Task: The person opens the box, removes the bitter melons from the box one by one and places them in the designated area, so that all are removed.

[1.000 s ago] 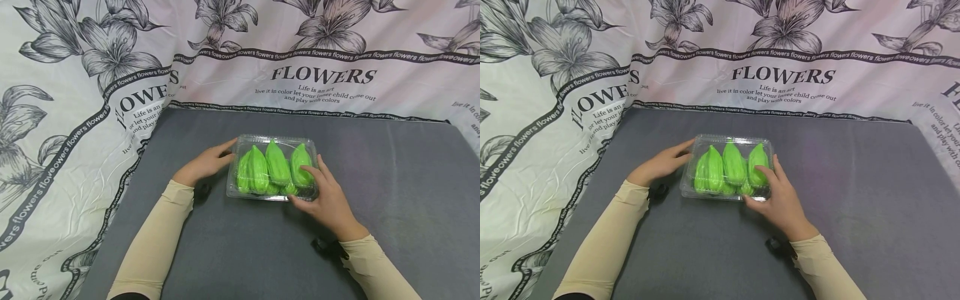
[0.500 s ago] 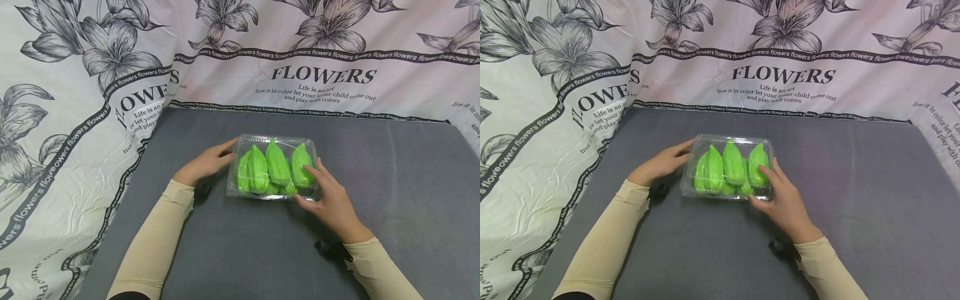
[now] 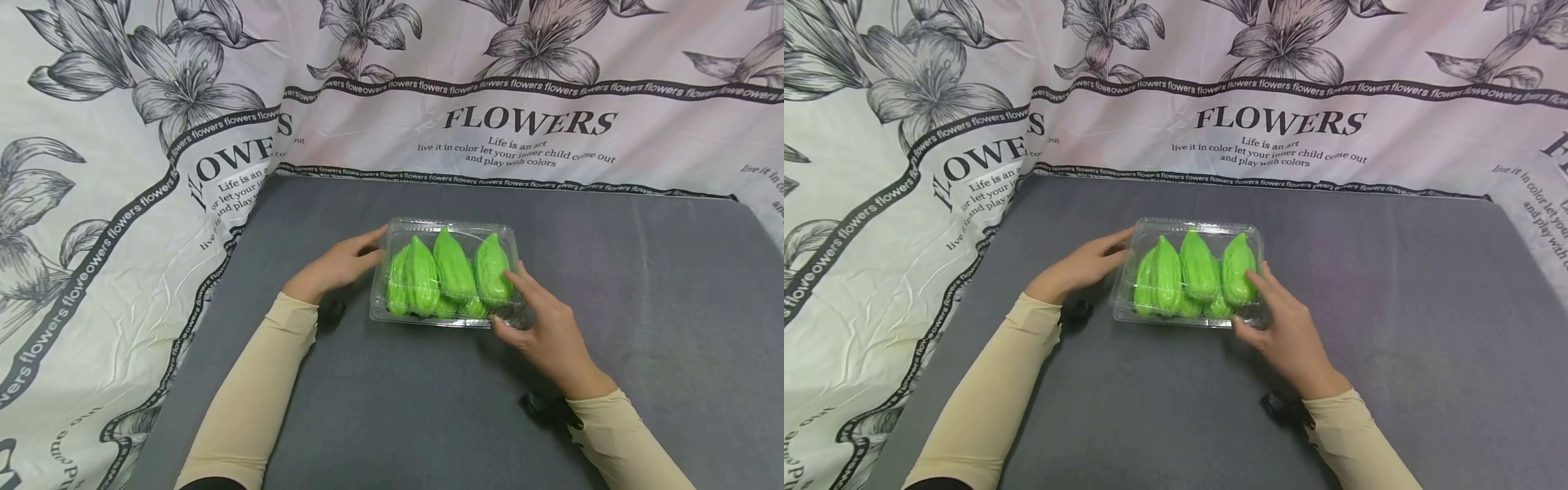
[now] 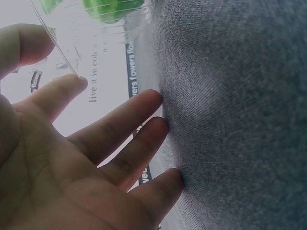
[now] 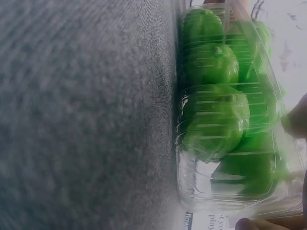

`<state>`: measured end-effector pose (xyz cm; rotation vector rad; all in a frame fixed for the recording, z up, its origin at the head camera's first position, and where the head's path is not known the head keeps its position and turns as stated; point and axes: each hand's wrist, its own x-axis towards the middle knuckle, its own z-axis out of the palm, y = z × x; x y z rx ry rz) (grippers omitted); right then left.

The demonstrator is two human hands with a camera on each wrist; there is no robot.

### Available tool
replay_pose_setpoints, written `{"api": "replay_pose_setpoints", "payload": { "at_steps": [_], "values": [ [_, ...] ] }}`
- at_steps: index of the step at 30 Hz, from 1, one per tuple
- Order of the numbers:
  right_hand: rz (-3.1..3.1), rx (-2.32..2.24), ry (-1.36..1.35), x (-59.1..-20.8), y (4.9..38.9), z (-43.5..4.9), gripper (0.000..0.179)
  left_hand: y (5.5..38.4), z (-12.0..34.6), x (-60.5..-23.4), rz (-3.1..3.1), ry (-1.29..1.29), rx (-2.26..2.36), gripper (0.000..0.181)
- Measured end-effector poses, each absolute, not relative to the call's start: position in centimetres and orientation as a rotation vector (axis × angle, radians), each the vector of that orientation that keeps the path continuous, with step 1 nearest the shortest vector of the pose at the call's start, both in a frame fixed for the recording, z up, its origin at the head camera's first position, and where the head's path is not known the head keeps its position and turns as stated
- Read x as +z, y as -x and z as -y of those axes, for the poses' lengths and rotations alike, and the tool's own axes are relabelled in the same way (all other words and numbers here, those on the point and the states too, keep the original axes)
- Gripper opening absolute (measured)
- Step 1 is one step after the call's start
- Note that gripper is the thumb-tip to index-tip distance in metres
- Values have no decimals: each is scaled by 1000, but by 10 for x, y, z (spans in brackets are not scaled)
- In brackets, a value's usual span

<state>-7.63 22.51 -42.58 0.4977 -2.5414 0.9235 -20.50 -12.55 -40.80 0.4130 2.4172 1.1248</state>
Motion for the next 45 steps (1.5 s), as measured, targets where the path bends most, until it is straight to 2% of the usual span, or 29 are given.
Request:
{"api": "replay_pose_setpoints", "payload": {
  "at_steps": [23, 45],
  "values": [
    [2510, 852, -537, -419, 76, -229, 76, 204, 125, -407, -2385, -335, 1138, 63],
    [2529, 792, -647, -399, 85, -237, 71, 207, 127, -411, -2409, -400, 1124, 64]
  ]
}}
